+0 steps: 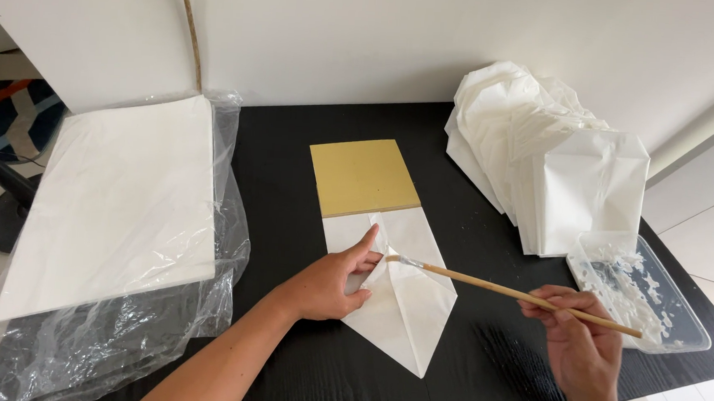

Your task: Manually folding and gluing the bottom of white bags using a template and a brush.

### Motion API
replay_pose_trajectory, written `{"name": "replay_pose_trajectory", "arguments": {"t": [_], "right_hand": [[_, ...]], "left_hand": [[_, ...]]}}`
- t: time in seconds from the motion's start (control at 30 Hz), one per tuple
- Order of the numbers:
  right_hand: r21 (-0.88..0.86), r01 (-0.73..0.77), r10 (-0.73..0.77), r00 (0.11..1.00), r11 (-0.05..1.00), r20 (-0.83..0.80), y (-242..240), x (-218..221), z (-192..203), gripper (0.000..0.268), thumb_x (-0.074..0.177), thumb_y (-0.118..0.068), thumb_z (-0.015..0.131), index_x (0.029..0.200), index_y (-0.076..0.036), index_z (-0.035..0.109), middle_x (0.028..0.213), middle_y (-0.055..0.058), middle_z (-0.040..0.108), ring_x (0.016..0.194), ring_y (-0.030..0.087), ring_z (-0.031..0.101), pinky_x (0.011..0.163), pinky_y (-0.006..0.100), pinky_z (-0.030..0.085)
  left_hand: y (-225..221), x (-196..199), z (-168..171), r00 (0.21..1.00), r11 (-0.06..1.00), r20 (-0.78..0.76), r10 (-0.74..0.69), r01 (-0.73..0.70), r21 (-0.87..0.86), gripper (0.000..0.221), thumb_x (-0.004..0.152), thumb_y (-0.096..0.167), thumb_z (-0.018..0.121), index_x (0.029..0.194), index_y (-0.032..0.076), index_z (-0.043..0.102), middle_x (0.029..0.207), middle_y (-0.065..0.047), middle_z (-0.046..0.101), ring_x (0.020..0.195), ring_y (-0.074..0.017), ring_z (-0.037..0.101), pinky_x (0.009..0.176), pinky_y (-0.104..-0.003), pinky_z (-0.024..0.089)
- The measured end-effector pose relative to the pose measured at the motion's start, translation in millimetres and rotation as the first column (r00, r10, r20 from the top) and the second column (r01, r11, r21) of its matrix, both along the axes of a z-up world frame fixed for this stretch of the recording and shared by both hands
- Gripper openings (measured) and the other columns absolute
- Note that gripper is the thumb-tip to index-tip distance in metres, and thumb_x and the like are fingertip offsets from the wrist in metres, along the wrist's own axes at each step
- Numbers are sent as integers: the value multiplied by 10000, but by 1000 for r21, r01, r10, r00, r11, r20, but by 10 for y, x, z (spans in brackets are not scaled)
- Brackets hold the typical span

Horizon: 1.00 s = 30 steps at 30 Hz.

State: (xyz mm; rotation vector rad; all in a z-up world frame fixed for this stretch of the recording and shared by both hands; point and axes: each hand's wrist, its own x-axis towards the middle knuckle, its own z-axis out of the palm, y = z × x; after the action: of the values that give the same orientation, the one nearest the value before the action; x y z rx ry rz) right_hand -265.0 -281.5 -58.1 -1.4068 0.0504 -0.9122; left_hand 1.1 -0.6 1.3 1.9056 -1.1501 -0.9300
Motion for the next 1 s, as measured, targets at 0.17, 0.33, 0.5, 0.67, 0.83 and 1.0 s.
{"name": "replay_pose_trajectory", "arguments": {"t": [0.17, 0.33, 0.5, 0.67, 0.83, 1.0], "right_hand": [[40, 15, -14, 999, 999, -32, -93, -119, -55, 167, 1020, 32, 502, 1026, 14, 668, 1090, 264, 692, 905, 374, 749, 828, 381, 675], [21, 9, -8, 998, 1000, -62, -60, -85, -103, 163, 1023, 42, 489, 1023, 40, 652, 1099, 283, 683, 907, 391, 752, 824, 403, 676], [-6, 83, -83, 990, 997, -113, 7, 11, -32, 132, 1031, 41, 484, 1017, 37, 616, 1117, 266, 685, 914, 375, 743, 849, 400, 658], [26, 92, -89, 991, 995, -98, -15, 50, -62, 153, 1024, 62, 474, 1007, 31, 622, 1129, 264, 675, 942, 384, 733, 879, 414, 658], [39, 80, -76, 993, 996, -85, -28, 48, -85, 134, 1026, 49, 485, 1010, 26, 616, 1137, 263, 675, 965, 380, 729, 897, 416, 651], [56, 80, -75, 994, 995, -78, -29, 78, -63, 147, 1034, 47, 477, 1021, 33, 623, 1141, 264, 666, 963, 377, 731, 922, 401, 643]], "left_hand": [[6, -3, -19, 1000, 1000, 2, -3, 3, -17, 1010, 918, 196, 624, 1644, 216, -78, 1593, -35, 494, 1427, -208, 532, 1161, -310, 386], [-1, -6, -32, 1000, 1000, -3, -8, 8, -24, 1000, 920, 177, 621, 1643, 205, -70, 1592, -21, 497, 1434, -184, 525, 1173, -305, 368], [1, -9, -11, 1000, 1000, 3, 1, -1, -8, 1010, 916, 201, 622, 1643, 218, -78, 1583, -2, 514, 1407, -191, 552, 1155, -306, 390], [-2, 2, -16, 1000, 1000, -3, -9, 9, -30, 1011, 915, 190, 616, 1642, 209, -85, 1578, -39, 513, 1410, -206, 550, 1155, -308, 391], [5, -12, 8, 1000, 1000, 19, -13, 13, -12, 1019, 912, 202, 618, 1642, 214, -92, 1586, -34, 505, 1415, -200, 544, 1153, -309, 392], [-1, -7, 7, 1000, 1000, 24, -9, 9, -5, 1017, 915, 210, 625, 1643, 203, -85, 1584, -34, 505, 1401, -209, 559, 1145, -317, 406]]}}
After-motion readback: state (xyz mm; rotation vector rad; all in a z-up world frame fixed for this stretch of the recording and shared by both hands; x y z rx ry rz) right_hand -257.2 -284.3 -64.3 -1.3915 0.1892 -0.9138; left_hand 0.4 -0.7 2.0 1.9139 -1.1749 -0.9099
